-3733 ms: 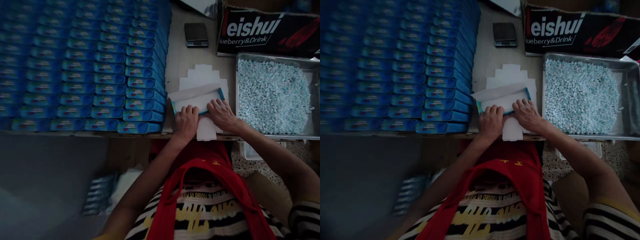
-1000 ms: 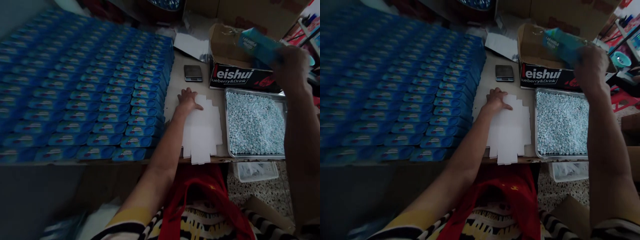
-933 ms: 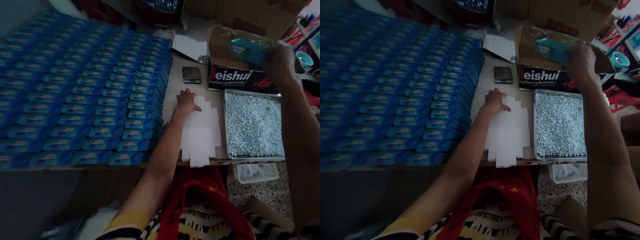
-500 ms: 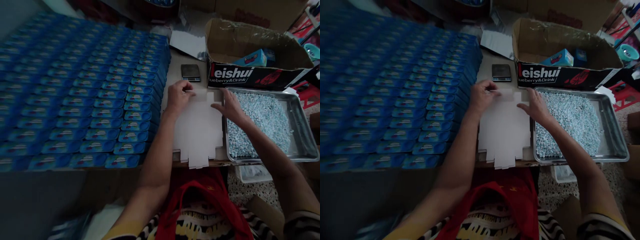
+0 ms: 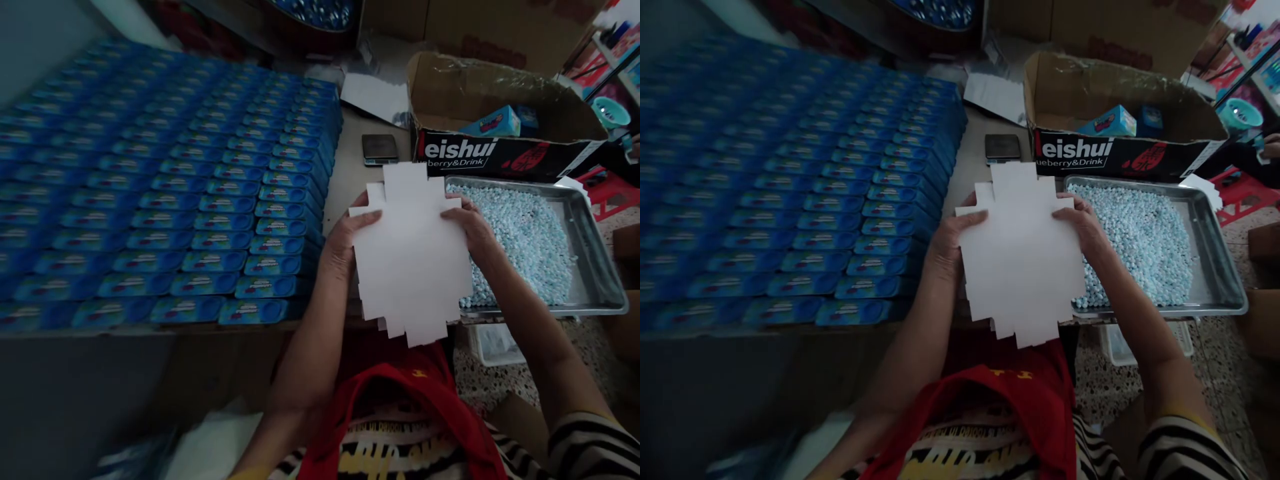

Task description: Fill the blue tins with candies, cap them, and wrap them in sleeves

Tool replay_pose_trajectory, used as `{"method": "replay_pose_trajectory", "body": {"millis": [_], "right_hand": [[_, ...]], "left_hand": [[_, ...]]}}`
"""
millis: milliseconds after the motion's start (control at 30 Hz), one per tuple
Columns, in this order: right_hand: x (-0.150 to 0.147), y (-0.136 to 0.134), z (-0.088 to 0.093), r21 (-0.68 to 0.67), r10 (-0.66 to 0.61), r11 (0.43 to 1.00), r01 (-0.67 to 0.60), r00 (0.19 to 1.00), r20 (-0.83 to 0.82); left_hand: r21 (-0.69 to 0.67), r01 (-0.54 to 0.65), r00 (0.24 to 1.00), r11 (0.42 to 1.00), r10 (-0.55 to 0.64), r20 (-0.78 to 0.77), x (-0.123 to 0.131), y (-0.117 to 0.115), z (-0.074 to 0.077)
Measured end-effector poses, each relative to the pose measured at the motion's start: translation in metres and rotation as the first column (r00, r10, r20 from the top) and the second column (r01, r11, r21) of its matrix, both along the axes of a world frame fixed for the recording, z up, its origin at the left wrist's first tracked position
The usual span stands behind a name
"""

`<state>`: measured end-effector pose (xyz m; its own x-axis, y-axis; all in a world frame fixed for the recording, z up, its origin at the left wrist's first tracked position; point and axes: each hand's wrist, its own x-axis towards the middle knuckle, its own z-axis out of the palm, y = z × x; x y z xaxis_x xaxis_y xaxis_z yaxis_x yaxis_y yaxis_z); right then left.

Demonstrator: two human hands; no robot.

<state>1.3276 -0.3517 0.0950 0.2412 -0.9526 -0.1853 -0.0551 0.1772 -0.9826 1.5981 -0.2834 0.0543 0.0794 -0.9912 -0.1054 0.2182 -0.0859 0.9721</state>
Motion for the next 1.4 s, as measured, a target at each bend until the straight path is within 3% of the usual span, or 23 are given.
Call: {"method": "replay_pose_trajectory", "body": {"millis": [100, 200, 267, 367, 433, 500, 600, 700, 867, 967, 1033, 1233, 1333, 1400], "right_hand": [[0.014, 0.012, -0.013, -0.056, -0.026, 0.998, 0.021, 0.996, -0.086], [0.035, 0.021, -0.032, -0.133, -0.040, 0.991, -0.002, 0.948, -0.315], [0.047, 0.025, -0.044, -0.040, -0.029, 0.999, 0.016, 0.934, -0.355], [0.056, 0.032, -0.053, 0.154, -0.005, 0.987, 0.046, 0.966, -0.257], [0.056, 0.042, -0.049, 0.102, 0.001, 0.994, 0.034, 0.946, -0.323], [0.053, 0.059, -0.038, -0.083, -0.023, 0.996, -0.024, 0.857, -0.515], [0.052, 0.089, -0.014, -0.294, -0.091, 0.917, -0.269, 0.579, -0.811], [0.052, 0.101, 0.004, -0.213, -0.069, 0.860, -0.464, 0.308, -0.949], [0.053, 0.065, 0.006, -0.019, 0.073, 0.864, -0.503, 0.163, -0.984], [0.061, 0.047, -0.001, 0.031, 0.089, 0.825, -0.565, 0.076, -0.993], [0.066, 0.045, -0.008, -0.010, 0.065, 0.825, -0.565, 0.113, -0.991], [0.060, 0.062, -0.028, -0.235, -0.056, 0.872, -0.429, 0.391, -0.919], [0.048, 0.067, -0.025, -0.269, -0.031, 0.864, -0.426, 0.488, -0.872], [0.041, 0.062, -0.017, -0.238, 0.035, 0.857, -0.458, 0.512, -0.858]], "left_hand": [[0.040, 0.004, 0.995, 0.999, 0.000, -0.095, -0.013, 0.007, 0.003], [0.109, 0.004, 0.993, 0.994, 0.009, -0.121, -0.012, 0.005, 0.007], [0.153, -0.021, 1.000, 0.988, 0.022, -0.006, -0.007, 0.003, 0.006], [0.160, 0.009, 0.976, 0.987, -0.044, 0.212, 0.002, 0.001, -0.003], [0.132, 0.052, 0.947, 0.990, -0.091, 0.308, 0.005, 0.000, -0.012], [0.128, 0.066, 0.930, 0.990, -0.107, 0.351, 0.005, 0.001, -0.021], [0.111, 0.103, 0.928, 0.988, -0.136, 0.347, 0.001, 0.005, -0.030], [0.069, 0.115, 0.934, 0.991, -0.132, 0.331, -0.004, 0.013, -0.034], [0.032, 0.136, 0.941, 0.990, -0.140, 0.307, -0.017, 0.016, -0.036], [-0.011, 0.020, 0.958, 1.000, -0.016, 0.286, -0.028, 0.013, -0.036], [-0.048, -0.107, 0.955, 0.993, 0.116, 0.274, -0.035, 0.013, -0.035], [-0.030, -0.356, 0.899, 0.934, 0.351, 0.262, -0.049, 0.011, -0.035], [0.014, -0.376, 0.895, 0.926, 0.359, 0.263, -0.052, 0.008, -0.036], [0.060, -0.345, 0.911, 0.937, 0.318, 0.263, -0.052, 0.008, -0.038]]}}
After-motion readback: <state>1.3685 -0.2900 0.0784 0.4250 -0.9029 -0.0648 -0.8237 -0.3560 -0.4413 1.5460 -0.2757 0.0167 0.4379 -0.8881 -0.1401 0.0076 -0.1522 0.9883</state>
